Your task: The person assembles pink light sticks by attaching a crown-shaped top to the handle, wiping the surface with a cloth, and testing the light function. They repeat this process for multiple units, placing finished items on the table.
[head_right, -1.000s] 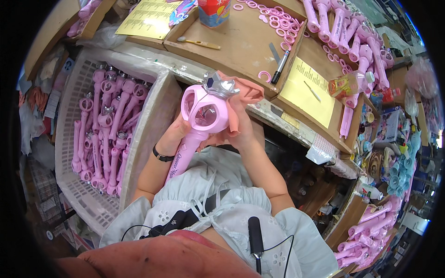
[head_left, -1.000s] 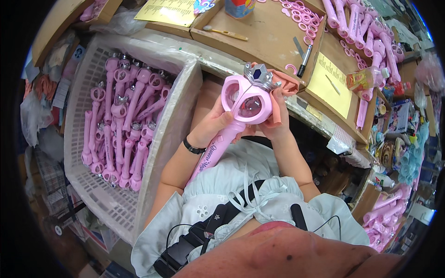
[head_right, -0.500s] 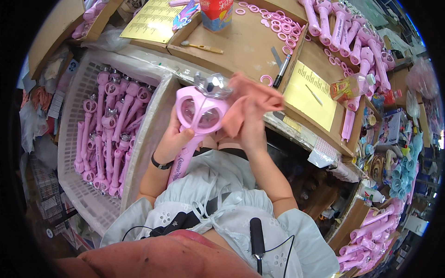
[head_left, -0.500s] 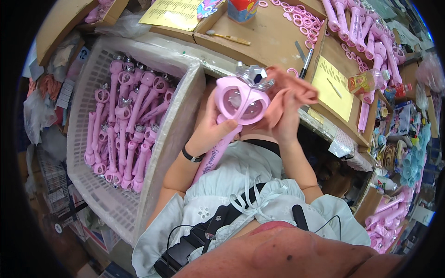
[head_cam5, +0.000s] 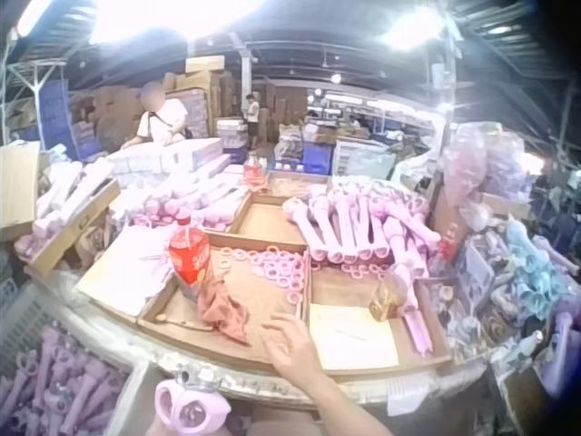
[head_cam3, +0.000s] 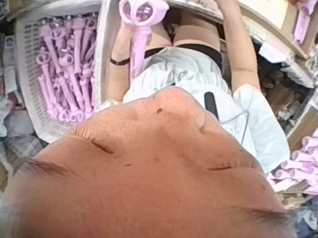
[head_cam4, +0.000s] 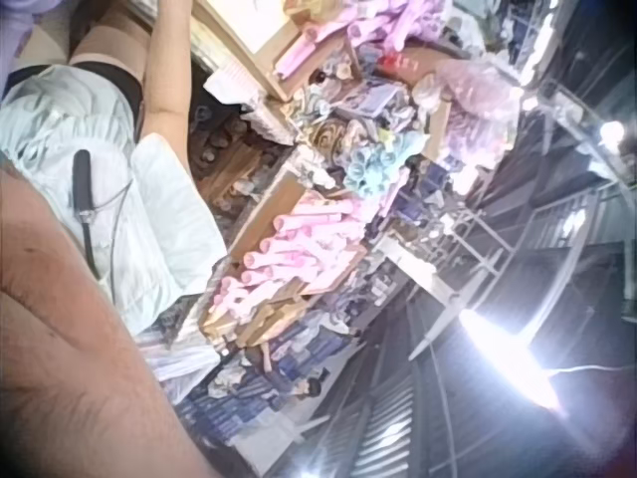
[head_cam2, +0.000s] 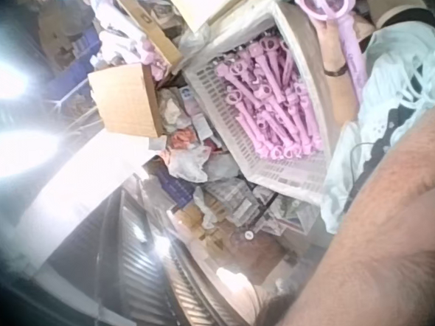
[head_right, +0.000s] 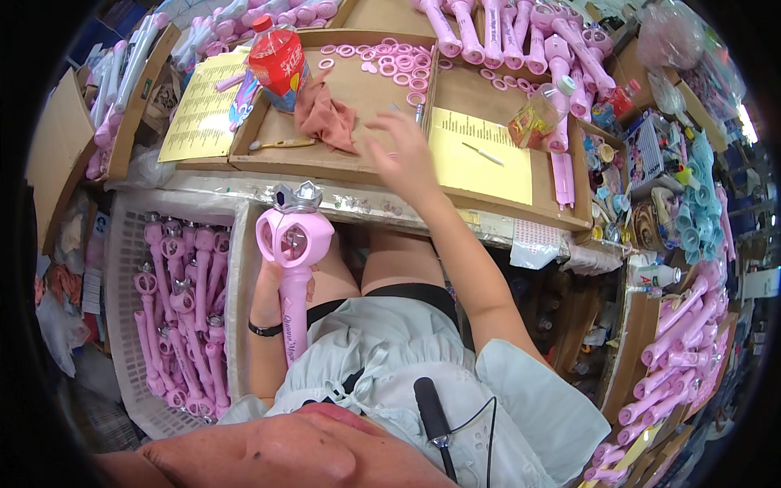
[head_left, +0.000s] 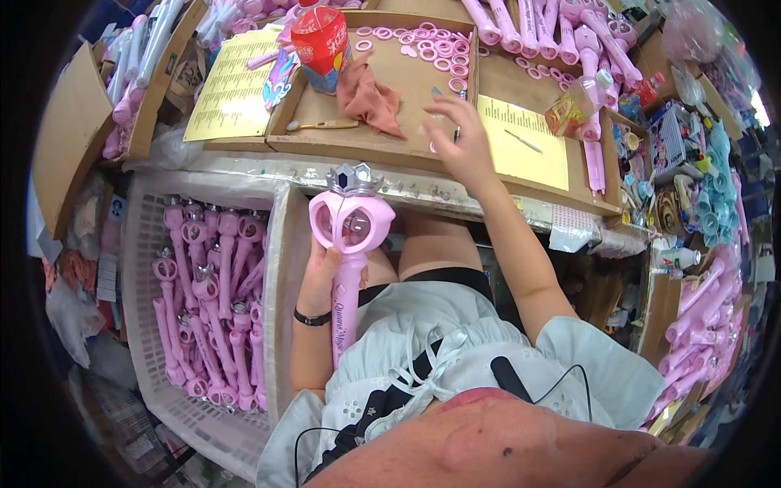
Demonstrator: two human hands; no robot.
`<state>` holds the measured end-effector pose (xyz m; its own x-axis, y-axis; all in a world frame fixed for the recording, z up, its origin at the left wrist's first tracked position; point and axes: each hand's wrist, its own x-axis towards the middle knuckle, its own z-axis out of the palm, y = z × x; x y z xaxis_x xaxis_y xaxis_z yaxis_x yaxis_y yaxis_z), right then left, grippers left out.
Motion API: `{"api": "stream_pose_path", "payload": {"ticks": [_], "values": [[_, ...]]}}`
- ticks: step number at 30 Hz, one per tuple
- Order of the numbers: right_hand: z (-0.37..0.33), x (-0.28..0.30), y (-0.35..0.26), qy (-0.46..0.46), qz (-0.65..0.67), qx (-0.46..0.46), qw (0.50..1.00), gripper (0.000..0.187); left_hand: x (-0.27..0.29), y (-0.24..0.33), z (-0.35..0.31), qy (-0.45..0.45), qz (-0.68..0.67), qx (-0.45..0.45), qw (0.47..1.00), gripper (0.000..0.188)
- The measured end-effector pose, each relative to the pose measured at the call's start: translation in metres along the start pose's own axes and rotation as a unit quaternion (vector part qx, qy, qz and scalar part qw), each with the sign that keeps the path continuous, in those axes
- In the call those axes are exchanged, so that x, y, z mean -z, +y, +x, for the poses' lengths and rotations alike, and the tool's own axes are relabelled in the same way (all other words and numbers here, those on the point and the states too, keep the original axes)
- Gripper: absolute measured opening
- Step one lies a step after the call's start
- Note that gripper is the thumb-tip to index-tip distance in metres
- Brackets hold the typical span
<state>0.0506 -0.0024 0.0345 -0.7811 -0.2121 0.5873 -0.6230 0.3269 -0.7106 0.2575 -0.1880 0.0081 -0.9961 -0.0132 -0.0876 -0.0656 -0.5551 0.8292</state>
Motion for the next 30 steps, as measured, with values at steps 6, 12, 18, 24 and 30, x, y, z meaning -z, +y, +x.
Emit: {"api": "stream_pose_path", "payload": {"ticks": [6, 12, 18, 24, 30], "values": [[0.026, 0.041, 0.068, -0.07, -0.291, 0.058, 0.953, 0.016, 0.001, -0.002, 0.034, -0.002, -0.031, 0.049, 0.998, 0.058], [0.06, 0.015, 0.043, -0.207, -0.355, 0.12, 0.904, 0.018, -0.009, -0.008, 0.075, -0.052, -0.118, 0.059, 0.99, 0.06], [-0.037, 0.054, -0.009, -0.045, -0.096, 0.012, 0.994, 0.008, -0.006, -0.016, 0.078, -0.033, -0.115, 0.09, 0.989, 0.062], [-0.121, 0.085, 0.014, -0.133, -0.349, -0.037, 0.927, 0.04, -0.008, -0.018, 0.076, -0.01, -0.048, 0.084, 0.995, 0.072], [-0.129, 0.099, 0.033, -0.107, -0.236, 0.093, 0.961, 0.028, -0.009, -0.024, 0.078, -0.049, -0.145, 0.121, 0.981, 0.068]]}}
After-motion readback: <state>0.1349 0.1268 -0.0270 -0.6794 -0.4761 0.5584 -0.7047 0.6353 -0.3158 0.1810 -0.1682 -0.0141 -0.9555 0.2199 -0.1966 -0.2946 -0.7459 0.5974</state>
